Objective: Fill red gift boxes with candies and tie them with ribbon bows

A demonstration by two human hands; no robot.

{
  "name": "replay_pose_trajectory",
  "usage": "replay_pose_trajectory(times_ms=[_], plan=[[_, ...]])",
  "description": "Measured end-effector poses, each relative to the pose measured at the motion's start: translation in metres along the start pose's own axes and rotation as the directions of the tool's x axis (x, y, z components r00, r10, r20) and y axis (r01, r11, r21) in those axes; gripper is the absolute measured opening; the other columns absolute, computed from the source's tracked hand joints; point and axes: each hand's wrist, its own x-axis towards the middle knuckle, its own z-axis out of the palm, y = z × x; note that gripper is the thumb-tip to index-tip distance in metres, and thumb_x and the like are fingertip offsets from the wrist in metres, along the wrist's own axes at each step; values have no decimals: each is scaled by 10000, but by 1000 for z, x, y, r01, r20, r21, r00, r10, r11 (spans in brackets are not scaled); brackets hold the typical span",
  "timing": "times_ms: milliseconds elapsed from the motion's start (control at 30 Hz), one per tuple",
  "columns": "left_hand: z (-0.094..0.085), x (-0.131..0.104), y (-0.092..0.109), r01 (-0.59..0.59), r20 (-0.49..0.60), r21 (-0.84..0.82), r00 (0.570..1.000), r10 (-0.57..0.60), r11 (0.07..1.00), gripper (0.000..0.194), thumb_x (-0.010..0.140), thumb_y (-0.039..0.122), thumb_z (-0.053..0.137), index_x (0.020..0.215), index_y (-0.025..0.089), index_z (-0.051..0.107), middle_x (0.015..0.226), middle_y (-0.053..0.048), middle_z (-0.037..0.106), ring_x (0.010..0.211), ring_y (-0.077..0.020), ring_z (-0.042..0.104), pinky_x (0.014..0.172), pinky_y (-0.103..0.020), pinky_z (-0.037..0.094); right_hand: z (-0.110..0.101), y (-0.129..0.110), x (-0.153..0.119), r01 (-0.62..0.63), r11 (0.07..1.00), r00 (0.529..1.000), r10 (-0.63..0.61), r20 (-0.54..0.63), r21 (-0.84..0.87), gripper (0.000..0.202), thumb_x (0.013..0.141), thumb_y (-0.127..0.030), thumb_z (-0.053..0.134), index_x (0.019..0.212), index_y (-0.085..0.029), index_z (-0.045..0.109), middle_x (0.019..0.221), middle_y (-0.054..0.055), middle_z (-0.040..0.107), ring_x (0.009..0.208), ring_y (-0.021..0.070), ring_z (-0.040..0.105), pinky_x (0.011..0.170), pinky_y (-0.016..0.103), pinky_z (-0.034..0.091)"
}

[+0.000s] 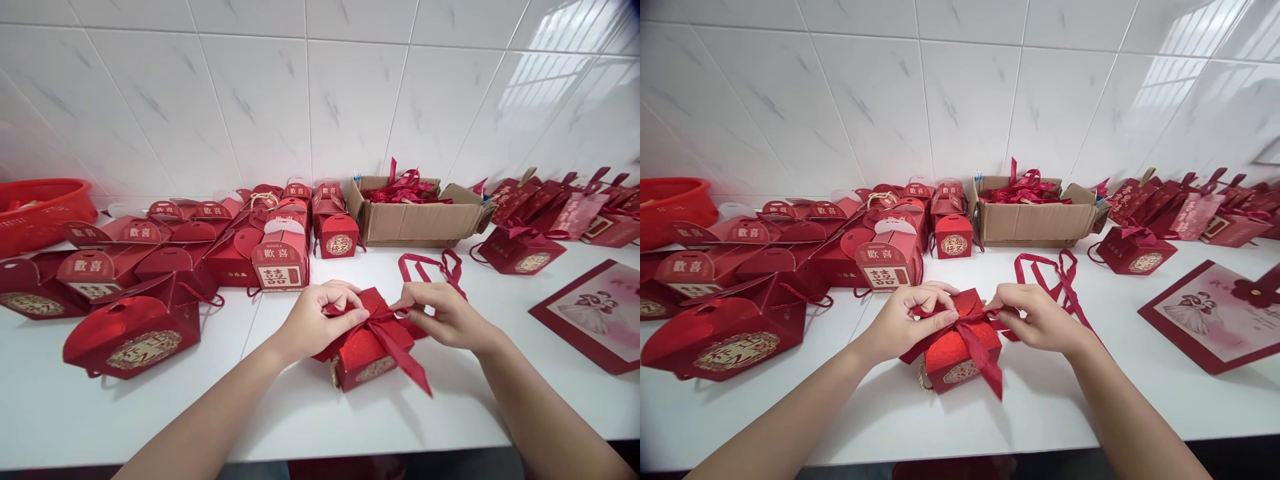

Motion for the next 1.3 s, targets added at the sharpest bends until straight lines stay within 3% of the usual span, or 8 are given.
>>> replay_pose_trajectory(times_ms=[200, 333, 467, 667, 867, 1033, 1300], plan=[[-2, 2, -2, 25, 42, -27, 999, -24, 999, 460, 728, 232, 687, 510, 210, 283, 734, -41, 698, 1056, -232, 611, 904, -371, 453, 0, 2, -1, -43, 999, 999, 43, 33, 11, 151, 892, -104, 435, 852, -179, 560, 675, 11, 568, 586, 109, 486, 531, 225, 379], [-5, 1, -2, 96, 33, -51, 995, -94, 994, 353, 717, 267, 716, 497, 192, 451, 789, -57, 710, 1094, -245, 602, 970, -397, 424, 5, -1, 1, -90, 994, 996, 92, -21, 65, 121, 902, -147, 452, 837, -181, 549, 690, 13, 577, 589, 106, 494, 537, 222, 399], [-4, 1, 0, 132, -4, -108, 991, -133, 985, 259, 787, 298, 648, 570, 182, 569, 782, -77, 720, 1104, -249, 604, 927, -380, 455, 9, -3, 2, -111, 987, 989, 121, -81, 119, 106, 918, -216, 484, 866, -179, 569, 716, 26, 611, 628, 117, 535, 579, 235, 431], [5, -1, -1, 103, -144, -141, 982, -124, 985, 442, 740, 307, 698, 536, 210, 318, 738, -52, 720, 1000, -246, 653, 851, -369, 493, 11, -1, 1, -171, 980, 983, 177, -47, 101, 215, 933, -292, 473, 764, -176, 541, 641, 2, 539, 578, 105, 464, 536, 231, 374], [5, 0, -1, 97, -68, -103, 992, -105, 990, 588, 670, 263, 746, 535, 222, 174, 680, -37, 712, 1030, -245, 616, 883, -392, 478, 8, 2, 2, -103, 992, 992, 107, -66, 69, 220, 932, -251, 471, 732, -178, 526, 620, -6, 494, 570, 106, 420, 534, 242, 353], [3, 1, -2, 82, -19, -66, 996, -83, 994, 592, 666, 250, 748, 528, 220, 173, 665, -42, 702, 1017, -243, 598, 880, -388, 463, 4, 6, 2, 8, 996, 998, -2, -61, 85, 193, 911, -188, 498, 723, -177, 537, 635, 11, 523, 605, 118, 451, 556, 252, 385], [4, 0, 0, 115, -24, -106, 993, -118, 988, 585, 645, 240, 756, 507, 226, 188, 552, -25, 639, 1012, -245, 609, 865, -376, 472, -1, 11, 1, -4, 989, 998, 13, -59, 150, 208, 889, -187, 545, 683, -168, 565, 617, 3, 514, 578, 104, 457, 552, 246, 397]])
